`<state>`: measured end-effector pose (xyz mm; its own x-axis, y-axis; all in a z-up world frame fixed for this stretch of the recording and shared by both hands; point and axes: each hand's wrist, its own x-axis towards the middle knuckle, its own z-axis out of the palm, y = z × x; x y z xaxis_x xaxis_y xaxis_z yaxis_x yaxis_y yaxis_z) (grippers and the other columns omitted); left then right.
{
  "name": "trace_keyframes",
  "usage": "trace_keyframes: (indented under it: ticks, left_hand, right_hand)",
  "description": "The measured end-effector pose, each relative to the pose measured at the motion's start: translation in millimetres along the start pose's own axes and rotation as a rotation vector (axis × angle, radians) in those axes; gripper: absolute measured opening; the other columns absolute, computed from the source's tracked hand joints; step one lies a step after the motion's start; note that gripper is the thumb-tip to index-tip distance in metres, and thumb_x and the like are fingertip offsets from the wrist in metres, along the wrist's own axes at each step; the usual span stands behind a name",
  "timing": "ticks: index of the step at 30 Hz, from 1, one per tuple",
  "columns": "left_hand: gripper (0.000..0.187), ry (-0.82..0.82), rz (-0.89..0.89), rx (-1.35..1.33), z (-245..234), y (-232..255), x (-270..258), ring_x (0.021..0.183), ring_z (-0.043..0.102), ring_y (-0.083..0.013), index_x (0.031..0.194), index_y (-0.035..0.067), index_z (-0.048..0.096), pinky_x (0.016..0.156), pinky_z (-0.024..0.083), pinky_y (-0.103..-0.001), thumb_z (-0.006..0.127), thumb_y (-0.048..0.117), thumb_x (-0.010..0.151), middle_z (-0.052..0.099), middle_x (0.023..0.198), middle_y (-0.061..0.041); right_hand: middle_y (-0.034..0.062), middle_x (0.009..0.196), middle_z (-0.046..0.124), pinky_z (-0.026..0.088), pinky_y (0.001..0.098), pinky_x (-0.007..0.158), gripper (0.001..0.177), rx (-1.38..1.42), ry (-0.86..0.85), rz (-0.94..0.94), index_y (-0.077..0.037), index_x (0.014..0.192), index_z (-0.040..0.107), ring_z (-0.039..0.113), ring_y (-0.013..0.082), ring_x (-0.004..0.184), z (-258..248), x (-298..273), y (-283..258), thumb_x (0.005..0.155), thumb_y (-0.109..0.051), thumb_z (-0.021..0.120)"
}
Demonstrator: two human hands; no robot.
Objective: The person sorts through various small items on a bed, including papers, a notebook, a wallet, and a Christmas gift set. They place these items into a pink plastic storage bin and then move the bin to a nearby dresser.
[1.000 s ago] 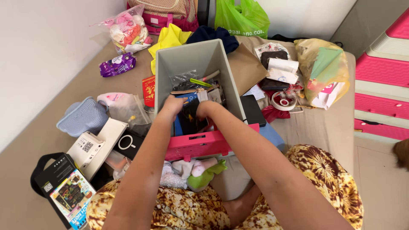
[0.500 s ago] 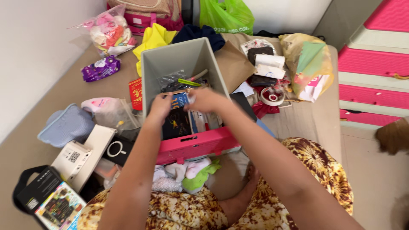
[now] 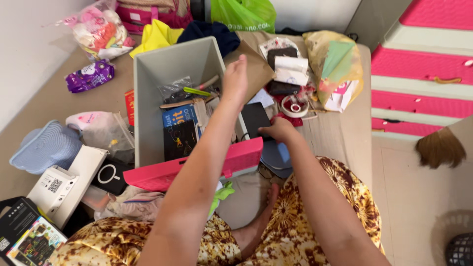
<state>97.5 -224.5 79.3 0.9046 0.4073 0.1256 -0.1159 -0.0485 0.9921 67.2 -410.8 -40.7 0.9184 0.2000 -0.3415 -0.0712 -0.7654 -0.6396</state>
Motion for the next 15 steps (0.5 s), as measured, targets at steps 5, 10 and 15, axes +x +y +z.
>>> trace_keyframes:
  ticks: [5,10,15]
  left_hand:
    - [0.066,-0.013,-0.082,-0.002,28.6,-27.4,-1.6,0.121,0.063,-0.0268,0.129,-0.002,0.061,0.102,0.046,-0.037,0.051,0.055,0.098,0.068,0.129,-0.018]
    - [0.068,0.005,-0.141,0.079,29.2,-41.2,-7.2,0.124,0.061,-0.0299,0.135,-0.002,0.055,0.103,0.046,-0.039,0.048,0.055,0.099,0.065,0.133,-0.02]
    - [0.07,0.012,-0.17,0.131,27.9,-38.7,-8.3,0.127,0.058,-0.0314,0.139,0.0,0.05,0.105,0.044,-0.04,0.048,0.056,0.097,0.061,0.136,-0.021]
  right_hand:
    - [0.0205,0.089,0.071,0.056,0.0399,0.073,0.069,-0.102,0.115,-0.018,0.01,0.094,0.072,0.069,0.0263,0.078,5.7,13.0,-7.4,0.066,-0.048,0.097]
    - [0.0157,0.098,0.073,0.061,0.0462,0.069,0.045,0.468,-0.039,0.137,0.006,0.102,0.071,0.071,0.0285,0.084,-2.9,9.0,-15.6,0.075,-0.026,0.086]
    - [0.0152,0.099,0.074,0.063,0.0484,0.068,0.024,0.844,-0.191,0.198,0.003,0.106,0.07,0.072,0.0305,0.085,-22.2,9.1,-17.2,0.088,-0.012,0.072]
